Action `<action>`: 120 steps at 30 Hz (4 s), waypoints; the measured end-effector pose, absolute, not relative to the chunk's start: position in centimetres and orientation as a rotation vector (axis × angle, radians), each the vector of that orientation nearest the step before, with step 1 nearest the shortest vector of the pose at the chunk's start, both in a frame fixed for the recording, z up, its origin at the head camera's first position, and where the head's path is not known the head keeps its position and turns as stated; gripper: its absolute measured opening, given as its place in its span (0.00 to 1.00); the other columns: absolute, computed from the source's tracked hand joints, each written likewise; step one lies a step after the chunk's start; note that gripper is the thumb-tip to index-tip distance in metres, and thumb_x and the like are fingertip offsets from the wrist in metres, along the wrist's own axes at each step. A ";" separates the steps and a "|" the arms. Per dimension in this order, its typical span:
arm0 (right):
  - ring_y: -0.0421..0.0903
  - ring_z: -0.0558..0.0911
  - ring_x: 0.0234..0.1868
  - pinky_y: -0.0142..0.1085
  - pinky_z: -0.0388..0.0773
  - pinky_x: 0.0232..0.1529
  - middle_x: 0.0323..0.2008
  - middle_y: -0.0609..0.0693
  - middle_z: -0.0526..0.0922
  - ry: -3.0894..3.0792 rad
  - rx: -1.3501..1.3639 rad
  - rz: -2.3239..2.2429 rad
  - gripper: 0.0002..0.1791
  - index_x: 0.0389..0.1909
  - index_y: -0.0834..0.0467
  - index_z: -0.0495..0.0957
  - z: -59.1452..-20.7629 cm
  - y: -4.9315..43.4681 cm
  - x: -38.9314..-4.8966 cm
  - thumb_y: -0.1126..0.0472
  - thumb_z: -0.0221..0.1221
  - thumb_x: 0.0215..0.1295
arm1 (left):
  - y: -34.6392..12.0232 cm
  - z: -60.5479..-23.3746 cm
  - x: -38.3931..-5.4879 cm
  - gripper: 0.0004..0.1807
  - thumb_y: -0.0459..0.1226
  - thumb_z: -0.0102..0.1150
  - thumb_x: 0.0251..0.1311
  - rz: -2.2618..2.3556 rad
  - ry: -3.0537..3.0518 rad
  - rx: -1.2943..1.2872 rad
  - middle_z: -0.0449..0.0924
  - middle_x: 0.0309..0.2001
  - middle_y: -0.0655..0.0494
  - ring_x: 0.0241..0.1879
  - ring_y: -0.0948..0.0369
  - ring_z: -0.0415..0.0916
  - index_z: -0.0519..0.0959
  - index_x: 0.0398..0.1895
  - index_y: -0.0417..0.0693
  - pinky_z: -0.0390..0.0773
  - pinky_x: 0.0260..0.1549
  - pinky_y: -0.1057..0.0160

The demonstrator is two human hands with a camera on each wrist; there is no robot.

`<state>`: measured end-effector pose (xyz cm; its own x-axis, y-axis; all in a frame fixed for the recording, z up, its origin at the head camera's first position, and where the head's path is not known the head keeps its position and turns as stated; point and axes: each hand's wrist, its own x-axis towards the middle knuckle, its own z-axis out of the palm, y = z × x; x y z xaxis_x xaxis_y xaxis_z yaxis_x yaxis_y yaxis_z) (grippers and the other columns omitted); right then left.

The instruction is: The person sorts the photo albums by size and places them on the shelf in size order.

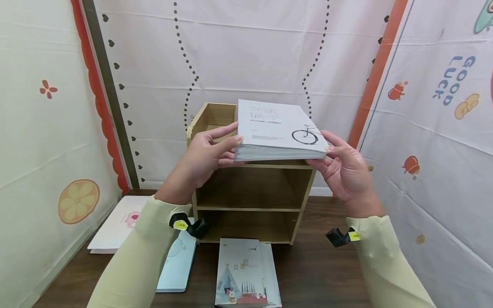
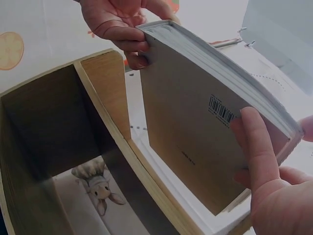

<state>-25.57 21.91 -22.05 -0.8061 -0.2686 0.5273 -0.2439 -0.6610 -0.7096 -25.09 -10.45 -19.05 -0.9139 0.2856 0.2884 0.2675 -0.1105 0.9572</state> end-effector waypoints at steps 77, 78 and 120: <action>0.46 0.87 0.53 0.39 0.85 0.54 0.71 0.55 0.71 1.470 -0.728 -2.627 0.33 0.80 0.64 0.50 -27.1 18.2 -24.5 0.67 0.48 0.80 | -14.5 -24.5 -24.0 0.31 0.38 0.58 0.74 2.222 2.093 0.561 0.71 0.67 0.39 0.30 0.63 0.83 0.65 0.78 0.54 0.88 0.45 0.59; 0.47 0.87 0.53 0.39 0.85 0.54 0.70 0.55 0.71 1.468 -0.727 -2.627 0.33 0.80 0.64 0.50 -27.1 18.1 -24.5 0.67 0.48 0.80 | -14.5 -24.5 -24.0 0.31 0.38 0.58 0.74 2.224 2.092 0.560 0.71 0.67 0.39 0.30 0.63 0.83 0.65 0.78 0.54 0.88 0.45 0.59; 0.41 0.86 0.55 0.36 0.85 0.54 0.64 0.52 0.77 1.798 -0.576 -2.584 0.39 0.78 0.58 0.60 -27.8 18.3 -24.1 0.75 0.61 0.68 | -15.5 -26.5 -24.1 0.32 0.32 0.65 0.67 2.244 2.123 0.582 0.85 0.47 0.54 0.52 0.59 0.84 0.69 0.74 0.43 0.86 0.51 0.59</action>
